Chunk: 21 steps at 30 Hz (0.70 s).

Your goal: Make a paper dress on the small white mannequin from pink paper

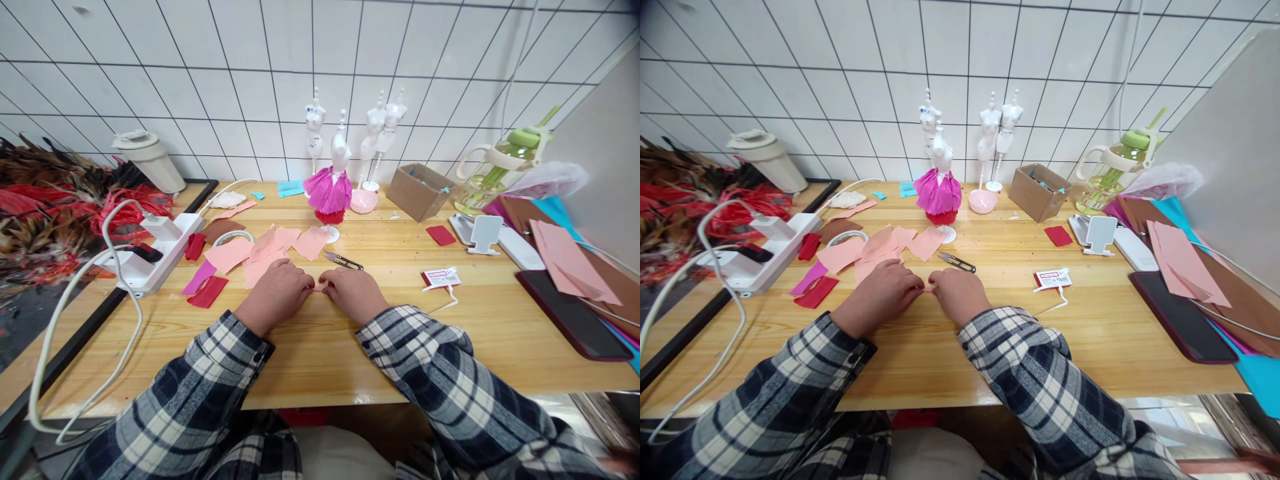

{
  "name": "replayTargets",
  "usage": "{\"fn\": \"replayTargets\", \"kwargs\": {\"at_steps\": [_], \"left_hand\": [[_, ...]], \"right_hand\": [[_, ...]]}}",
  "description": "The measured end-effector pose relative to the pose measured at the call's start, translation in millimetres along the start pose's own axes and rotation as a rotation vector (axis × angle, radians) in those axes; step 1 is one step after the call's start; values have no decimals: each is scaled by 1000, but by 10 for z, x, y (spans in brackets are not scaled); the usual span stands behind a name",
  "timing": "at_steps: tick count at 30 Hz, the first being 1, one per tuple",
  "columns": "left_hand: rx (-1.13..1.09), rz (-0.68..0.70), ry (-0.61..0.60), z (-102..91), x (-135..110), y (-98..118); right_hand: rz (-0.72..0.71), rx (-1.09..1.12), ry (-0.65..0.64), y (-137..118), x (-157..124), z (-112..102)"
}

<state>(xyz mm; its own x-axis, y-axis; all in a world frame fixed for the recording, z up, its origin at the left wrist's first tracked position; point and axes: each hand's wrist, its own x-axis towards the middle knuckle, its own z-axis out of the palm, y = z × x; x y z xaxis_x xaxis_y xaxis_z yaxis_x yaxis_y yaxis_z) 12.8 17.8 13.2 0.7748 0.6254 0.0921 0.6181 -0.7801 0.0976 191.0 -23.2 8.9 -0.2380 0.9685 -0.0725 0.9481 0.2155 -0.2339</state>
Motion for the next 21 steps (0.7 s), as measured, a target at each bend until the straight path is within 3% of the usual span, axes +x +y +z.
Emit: {"fn": "replayTargets", "kwargs": {"at_steps": [5, 8, 11, 14, 17, 21], "left_hand": [[-26, -27, 12, -6, -13, -84], [-155, -133, 152, -4, -13, -159], [-505, -382, 311, -7, -6, -174], [-1068, -514, 205, 15, 15, -70], [-1458, -502, 192, 68, 50, 77], [-1663, -578, 269, 116, 70, 149]], "right_hand": [[-18, 5, 17, 3, -7, 1], [13, 143, 118, 50, 16, 14], [114, 430, 297, 106, 57, 41], [161, 660, 424, 99, 81, 71], [158, 777, 411, 26, 75, 98], [165, 934, 287, -60, 65, 125]]}}
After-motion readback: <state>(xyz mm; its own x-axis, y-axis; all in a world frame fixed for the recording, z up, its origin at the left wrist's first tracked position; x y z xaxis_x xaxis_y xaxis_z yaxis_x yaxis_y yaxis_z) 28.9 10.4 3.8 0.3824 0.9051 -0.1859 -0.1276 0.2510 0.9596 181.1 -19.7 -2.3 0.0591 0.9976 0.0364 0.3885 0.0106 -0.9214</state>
